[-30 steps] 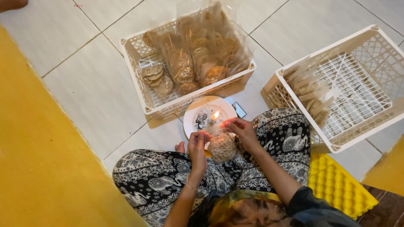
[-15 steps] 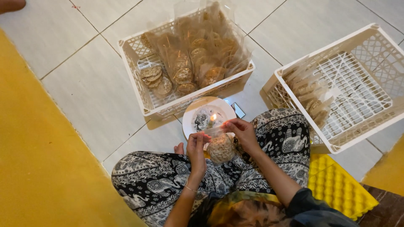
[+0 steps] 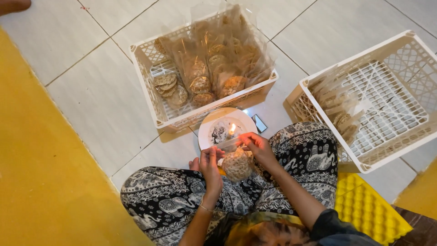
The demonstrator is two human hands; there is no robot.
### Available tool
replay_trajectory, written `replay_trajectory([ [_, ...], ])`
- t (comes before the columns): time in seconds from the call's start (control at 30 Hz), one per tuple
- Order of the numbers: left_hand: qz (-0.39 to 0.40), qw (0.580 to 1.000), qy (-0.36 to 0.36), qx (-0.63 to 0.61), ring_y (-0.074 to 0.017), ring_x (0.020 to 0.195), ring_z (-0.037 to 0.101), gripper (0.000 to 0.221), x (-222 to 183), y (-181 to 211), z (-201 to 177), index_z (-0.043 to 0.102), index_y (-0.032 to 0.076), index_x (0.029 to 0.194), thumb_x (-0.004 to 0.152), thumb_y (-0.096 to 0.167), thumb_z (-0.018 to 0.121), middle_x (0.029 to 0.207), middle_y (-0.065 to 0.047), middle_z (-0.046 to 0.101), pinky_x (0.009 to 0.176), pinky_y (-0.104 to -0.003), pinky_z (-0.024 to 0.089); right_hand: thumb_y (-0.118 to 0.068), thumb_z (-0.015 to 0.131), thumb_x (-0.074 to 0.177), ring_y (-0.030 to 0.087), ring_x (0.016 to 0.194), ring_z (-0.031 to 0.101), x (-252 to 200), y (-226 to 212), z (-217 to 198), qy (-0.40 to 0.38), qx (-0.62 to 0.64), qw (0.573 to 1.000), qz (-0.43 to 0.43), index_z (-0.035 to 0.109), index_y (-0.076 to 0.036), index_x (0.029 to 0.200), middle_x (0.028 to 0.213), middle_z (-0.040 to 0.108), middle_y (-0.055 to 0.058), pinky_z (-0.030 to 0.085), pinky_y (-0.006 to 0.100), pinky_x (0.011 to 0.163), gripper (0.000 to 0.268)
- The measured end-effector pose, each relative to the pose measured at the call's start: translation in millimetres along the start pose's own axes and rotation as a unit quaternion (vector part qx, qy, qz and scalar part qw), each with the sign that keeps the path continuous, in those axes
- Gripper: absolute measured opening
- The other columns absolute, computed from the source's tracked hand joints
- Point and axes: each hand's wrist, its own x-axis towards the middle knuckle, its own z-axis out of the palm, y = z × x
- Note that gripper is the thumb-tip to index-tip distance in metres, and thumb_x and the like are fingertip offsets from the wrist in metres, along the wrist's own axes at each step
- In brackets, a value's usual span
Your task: Sealing plastic bags of food items by melting the edges over a candle flame and organizing them into crates.
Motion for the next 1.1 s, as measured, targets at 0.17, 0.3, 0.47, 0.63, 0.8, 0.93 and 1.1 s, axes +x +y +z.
replay_trajectory([
  [0.17,0.003,1.0,0.01,0.012,-0.0203,0.072,0.068,0.019,0.3,-1.0,-1.2,0.061,0.003,0.1,0.106,0.021,0.057,0.086,-0.012,0.069,0.077,-0.034,0.056,-0.016,0.063,0.102,0.016,0.086,0.069,8.3,9.3,-1.4,0.014,-0.047,0.998,-0.027,0.078,-0.003,0.097,0.085,0.077,0.014,0.06,0.037,0.085,0.02],
  [0.3,-0.007,0.999,0.04,0.012,-0.0228,0.078,0.07,0.02,1.8,0.3,0.4,0.061,0.002,0.1,0.106,0.021,0.058,0.088,-0.014,0.068,0.076,-0.036,0.057,-0.014,0.064,0.102,0.014,0.081,0.067,16.2,17.0,2.7,0.026,-0.082,0.995,-0.05,0.079,-0.005,0.091,0.08,0.076,0.013,0.058,0.034,0.081,0.021],
  [0.47,-0.011,0.998,0.057,0.01,-0.0207,0.078,0.069,0.02,4.6,-4.7,-0.9,0.06,0.003,0.1,0.106,0.022,0.057,0.089,-0.012,0.068,0.076,-0.034,0.057,-0.014,0.065,0.102,0.015,0.079,0.069,16.8,17.4,10.3,0.03,-0.099,0.993,-0.056,0.078,-0.005,0.088,0.077,0.076,0.013,0.058,0.035,0.079,0.021],
  [0.63,-0.011,0.998,0.063,0.009,-0.0228,0.076,0.068,0.02,7.5,-11.3,-3.6,0.058,0.003,0.099,0.106,0.022,0.058,0.087,-0.014,0.068,0.075,-0.035,0.057,-0.014,0.065,0.1,0.015,0.081,0.069,16.1,12.6,13.0,0.031,-0.117,0.991,-0.053,0.078,-0.006,0.089,0.078,0.076,0.012,0.059,0.036,0.079,0.02],
  [0.8,-0.028,0.994,0.096,-0.046,-0.0232,0.078,0.07,0.018,10.0,-13.9,-4.6,0.06,0.002,0.099,0.104,0.02,0.062,0.088,-0.013,0.065,0.069,-0.035,0.06,-0.014,0.065,0.1,0.013,0.073,0.064,18.7,14.2,15.6,0.028,-0.108,0.992,-0.054,0.078,-0.006,0.086,0.071,0.073,0.011,0.057,0.033,0.073,0.021],
  [0.93,-0.026,0.993,0.099,-0.05,-0.0239,0.078,0.07,0.018,8.5,-13.9,-3.6,0.06,0.002,0.098,0.104,0.019,0.062,0.087,-0.013,0.064,0.069,-0.035,0.061,-0.014,0.066,0.099,0.011,0.075,0.062,16.2,4.3,17.7,0.029,-0.113,0.992,-0.049,0.077,-0.006,0.085,0.072,0.073,0.009,0.057,0.033,0.074,0.02],
  [1.1,-0.032,0.993,0.098,-0.052,-0.0244,0.08,0.07,0.018,8.8,-13.8,-4.6,0.06,0.003,0.098,0.104,0.02,0.061,0.088,-0.013,0.062,0.07,-0.036,0.06,-0.01,0.064,0.099,0.012,0.07,0.063,21.0,12.7,15.6,0.03,-0.104,0.993,-0.04,0.077,-0.005,0.086,0.068,0.073,0.011,0.058,0.032,0.072,0.019],
])
